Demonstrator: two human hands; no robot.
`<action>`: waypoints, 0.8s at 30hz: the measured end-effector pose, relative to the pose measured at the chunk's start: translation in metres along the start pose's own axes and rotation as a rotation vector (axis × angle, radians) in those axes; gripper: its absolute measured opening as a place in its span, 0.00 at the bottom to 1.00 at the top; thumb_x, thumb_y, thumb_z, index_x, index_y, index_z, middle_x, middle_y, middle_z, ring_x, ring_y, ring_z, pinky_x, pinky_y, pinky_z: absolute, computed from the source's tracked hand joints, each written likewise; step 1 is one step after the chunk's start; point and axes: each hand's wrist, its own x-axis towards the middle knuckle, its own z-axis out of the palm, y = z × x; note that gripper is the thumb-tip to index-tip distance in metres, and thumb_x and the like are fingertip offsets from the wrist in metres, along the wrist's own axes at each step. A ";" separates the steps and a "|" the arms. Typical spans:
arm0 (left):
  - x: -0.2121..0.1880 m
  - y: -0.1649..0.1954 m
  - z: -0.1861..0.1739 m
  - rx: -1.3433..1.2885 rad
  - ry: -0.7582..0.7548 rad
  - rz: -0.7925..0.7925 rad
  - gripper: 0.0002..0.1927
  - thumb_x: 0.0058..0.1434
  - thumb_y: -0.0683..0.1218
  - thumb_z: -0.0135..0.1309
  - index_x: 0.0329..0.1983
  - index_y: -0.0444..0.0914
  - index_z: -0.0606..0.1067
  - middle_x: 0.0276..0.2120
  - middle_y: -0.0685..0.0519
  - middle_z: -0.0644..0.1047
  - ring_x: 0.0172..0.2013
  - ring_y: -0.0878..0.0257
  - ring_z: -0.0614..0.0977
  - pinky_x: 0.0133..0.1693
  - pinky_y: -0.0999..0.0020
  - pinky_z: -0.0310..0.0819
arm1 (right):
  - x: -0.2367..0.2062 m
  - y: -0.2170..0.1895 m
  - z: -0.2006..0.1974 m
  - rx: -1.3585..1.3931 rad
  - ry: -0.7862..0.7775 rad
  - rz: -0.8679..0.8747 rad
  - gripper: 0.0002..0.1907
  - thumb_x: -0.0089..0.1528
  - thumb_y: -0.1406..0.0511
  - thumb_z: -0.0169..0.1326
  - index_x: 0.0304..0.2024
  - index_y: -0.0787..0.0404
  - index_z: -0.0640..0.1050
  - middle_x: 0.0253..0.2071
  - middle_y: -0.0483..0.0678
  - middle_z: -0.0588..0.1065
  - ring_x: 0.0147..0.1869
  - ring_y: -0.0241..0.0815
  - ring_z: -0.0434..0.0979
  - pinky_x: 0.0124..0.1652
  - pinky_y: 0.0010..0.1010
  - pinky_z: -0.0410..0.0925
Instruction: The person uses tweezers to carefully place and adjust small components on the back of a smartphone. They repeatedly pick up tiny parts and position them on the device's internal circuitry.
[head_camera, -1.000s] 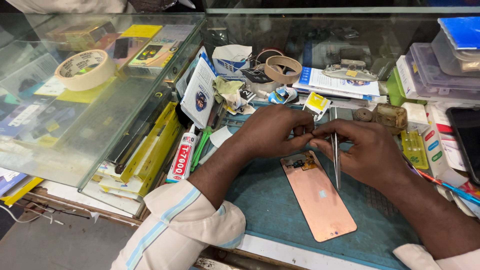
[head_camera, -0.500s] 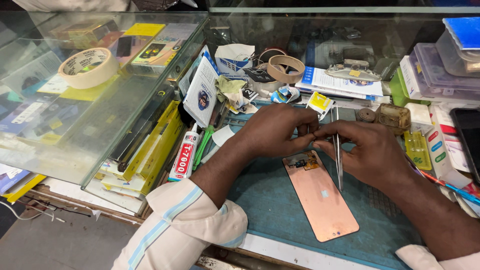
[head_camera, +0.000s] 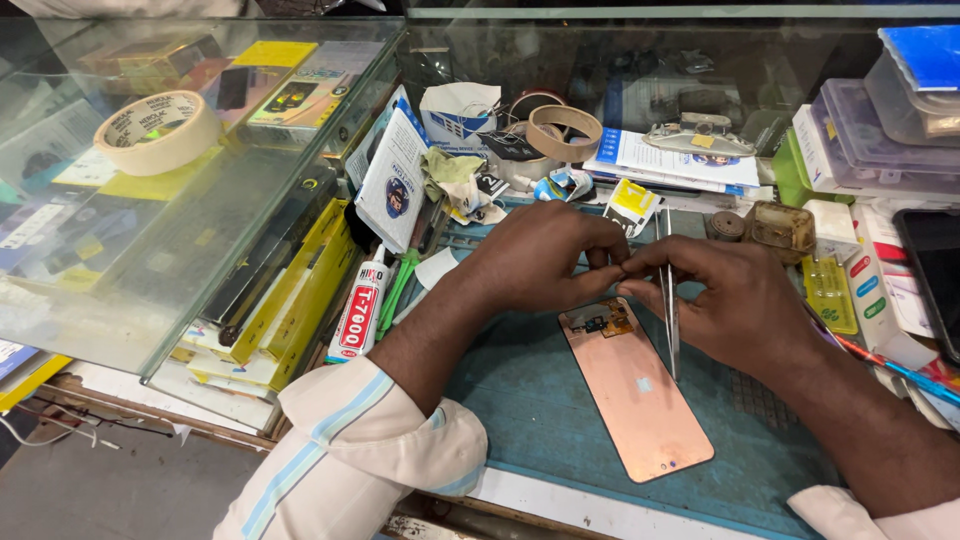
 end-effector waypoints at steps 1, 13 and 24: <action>0.000 0.000 0.000 -0.004 -0.009 -0.009 0.10 0.56 0.52 0.60 0.38 0.43 0.82 0.31 0.55 0.85 0.30 0.56 0.86 0.32 0.59 0.77 | 0.000 0.000 0.000 0.004 -0.007 0.007 0.16 0.54 0.59 0.67 0.42 0.56 0.83 0.35 0.46 0.84 0.29 0.40 0.85 0.29 0.32 0.74; -0.001 -0.002 0.000 -0.013 -0.028 -0.056 0.12 0.57 0.50 0.58 0.42 0.43 0.82 0.34 0.52 0.85 0.30 0.55 0.86 0.33 0.59 0.78 | 0.000 0.004 0.000 -0.020 0.048 -0.033 0.14 0.56 0.59 0.67 0.42 0.56 0.84 0.35 0.48 0.84 0.34 0.43 0.86 0.33 0.33 0.74; -0.001 -0.002 -0.001 -0.035 -0.038 -0.046 0.12 0.57 0.50 0.59 0.43 0.43 0.81 0.34 0.53 0.85 0.30 0.56 0.86 0.33 0.59 0.78 | 0.000 0.004 0.001 -0.010 0.082 -0.059 0.13 0.57 0.61 0.66 0.42 0.59 0.84 0.36 0.49 0.83 0.36 0.43 0.86 0.34 0.33 0.74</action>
